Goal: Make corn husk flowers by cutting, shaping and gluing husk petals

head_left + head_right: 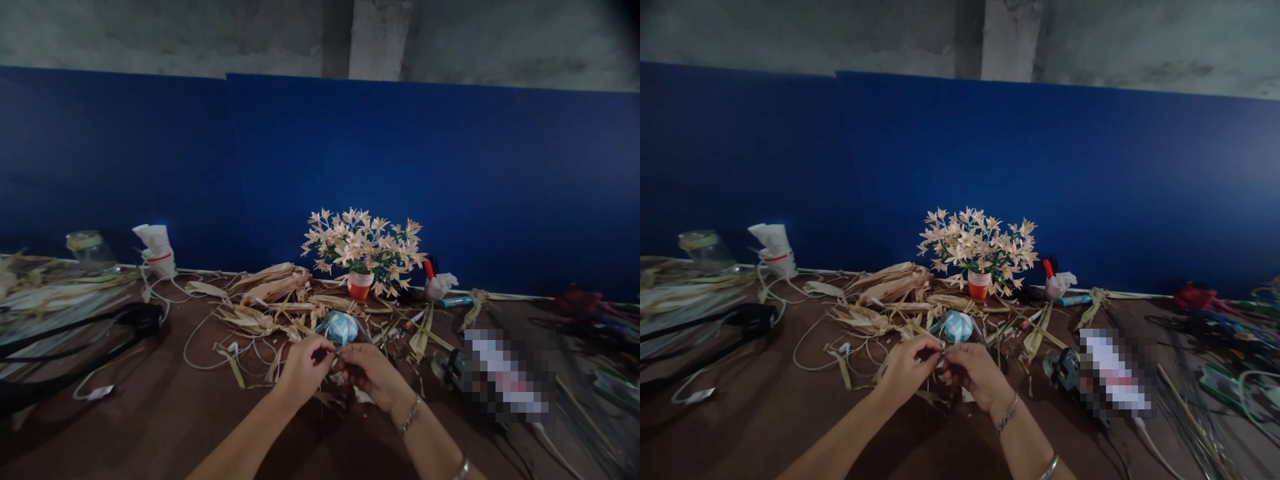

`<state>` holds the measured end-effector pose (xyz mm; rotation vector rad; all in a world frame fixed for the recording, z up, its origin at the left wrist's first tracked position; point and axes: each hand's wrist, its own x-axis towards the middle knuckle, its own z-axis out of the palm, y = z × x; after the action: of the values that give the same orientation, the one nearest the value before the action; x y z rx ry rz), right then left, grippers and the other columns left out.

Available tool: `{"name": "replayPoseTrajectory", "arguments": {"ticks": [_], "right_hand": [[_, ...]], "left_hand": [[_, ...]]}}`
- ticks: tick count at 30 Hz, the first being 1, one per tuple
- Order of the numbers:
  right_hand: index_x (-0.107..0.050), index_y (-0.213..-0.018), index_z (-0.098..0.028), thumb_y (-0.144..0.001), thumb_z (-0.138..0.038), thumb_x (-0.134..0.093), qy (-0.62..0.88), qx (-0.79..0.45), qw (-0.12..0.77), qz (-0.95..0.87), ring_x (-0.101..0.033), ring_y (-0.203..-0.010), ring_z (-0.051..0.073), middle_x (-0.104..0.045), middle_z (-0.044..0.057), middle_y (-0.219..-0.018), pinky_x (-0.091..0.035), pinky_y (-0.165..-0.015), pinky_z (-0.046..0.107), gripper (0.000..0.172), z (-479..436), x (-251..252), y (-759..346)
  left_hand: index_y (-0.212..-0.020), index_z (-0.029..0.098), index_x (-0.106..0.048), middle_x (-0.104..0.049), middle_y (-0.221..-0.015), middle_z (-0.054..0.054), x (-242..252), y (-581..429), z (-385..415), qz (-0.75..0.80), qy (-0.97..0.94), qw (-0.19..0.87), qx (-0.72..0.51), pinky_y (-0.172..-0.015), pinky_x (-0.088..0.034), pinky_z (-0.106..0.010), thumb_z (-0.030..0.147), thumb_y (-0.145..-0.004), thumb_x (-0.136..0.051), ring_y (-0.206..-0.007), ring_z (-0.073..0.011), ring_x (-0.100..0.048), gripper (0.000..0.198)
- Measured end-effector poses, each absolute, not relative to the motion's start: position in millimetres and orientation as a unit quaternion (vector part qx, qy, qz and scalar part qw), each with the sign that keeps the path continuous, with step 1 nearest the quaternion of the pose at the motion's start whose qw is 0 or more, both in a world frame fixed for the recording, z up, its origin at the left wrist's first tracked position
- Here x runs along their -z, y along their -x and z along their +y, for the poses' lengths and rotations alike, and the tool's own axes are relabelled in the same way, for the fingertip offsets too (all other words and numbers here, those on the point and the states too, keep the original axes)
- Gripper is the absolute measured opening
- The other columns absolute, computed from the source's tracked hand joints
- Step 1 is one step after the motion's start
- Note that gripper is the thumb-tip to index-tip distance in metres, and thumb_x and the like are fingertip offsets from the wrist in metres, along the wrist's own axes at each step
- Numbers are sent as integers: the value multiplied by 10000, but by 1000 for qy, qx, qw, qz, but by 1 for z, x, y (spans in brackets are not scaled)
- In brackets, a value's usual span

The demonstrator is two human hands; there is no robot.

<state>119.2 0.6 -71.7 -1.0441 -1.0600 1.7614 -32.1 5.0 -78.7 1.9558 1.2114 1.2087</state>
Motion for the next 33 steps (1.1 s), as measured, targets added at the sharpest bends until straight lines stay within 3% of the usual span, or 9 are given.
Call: {"name": "replayPoseTrajectory", "arguments": {"ticks": [6,11,17,22,25,28,31,33], "right_hand": [[-579,-626,-118,-565,-360,-693,447,-650,428,-442,-523,-453,72,-598,-6,-541,-337,-431,169,275,3,75,-116],[-575,-667,-152,-538,-362,-705,455,-588,450,-496,-543,-475,108,-586,-32,-533,-410,-471,218,279,7,81,-115],[-629,-740,-165,-679,-196,-573,453,-372,453,-672,-590,-644,154,-651,25,-692,-455,-605,257,88,4,79,-118],[-638,-730,-175,-725,-116,-494,444,-208,437,-754,-591,-677,151,-654,37,-719,-439,-650,246,156,2,74,-125],[-631,-745,-171,-736,-113,-481,462,-172,442,-749,-594,-682,152,-649,39,-725,-436,-646,240,161,4,73,-130],[-626,-759,-173,-740,-111,-476,466,-153,448,-747,-595,-684,153,-643,36,-727,-437,-648,239,164,7,75,-133],[-618,-771,-177,-744,-96,-466,446,-136,453,-760,-588,-697,157,-634,41,-735,-438,-654,243,174,7,77,-132],[-613,-777,-181,-744,-78,-458,427,-129,451,-773,-580,-698,156,-623,42,-735,-439,-654,247,189,6,79,-131]], "left_hand": [[-848,187,-600,-623,-857,-73,76,36,1,392,-807,158,-412,-741,-431,-275,145,-747,-460,-809,-169,-556,177],[-731,183,-579,-593,-761,-53,72,37,0,406,-814,156,-386,-676,-406,-250,156,-773,-417,-725,-155,-530,169],[-640,161,-552,-550,-614,3,69,37,6,456,-721,349,-388,-579,-365,-219,170,-683,-486,-609,-127,-490,80],[-587,152,-498,-456,-480,51,78,43,14,419,-570,596,-379,-441,-257,-190,204,-632,-519,-438,-70,-377,72],[-607,143,-506,-492,-505,41,80,46,15,401,-533,650,-363,-432,-243,-182,235,-638,-547,-439,-62,-390,105],[-730,144,-564,-549,-594,22,78,46,14,417,-568,595,-386,-481,-311,-187,285,-685,-550,-522,-85,-466,148],[-938,174,-584,-617,-820,-22,75,45,13,452,-622,461,-443,-605,-395,-219,349,-741,-516,-707,-136,-542,273],[-956,184,-603,-628,-894,-45,73,43,11,461,-667,379,-446,-662,-416,-242,362,-753,-507,-779,-165,-556,286]]}}
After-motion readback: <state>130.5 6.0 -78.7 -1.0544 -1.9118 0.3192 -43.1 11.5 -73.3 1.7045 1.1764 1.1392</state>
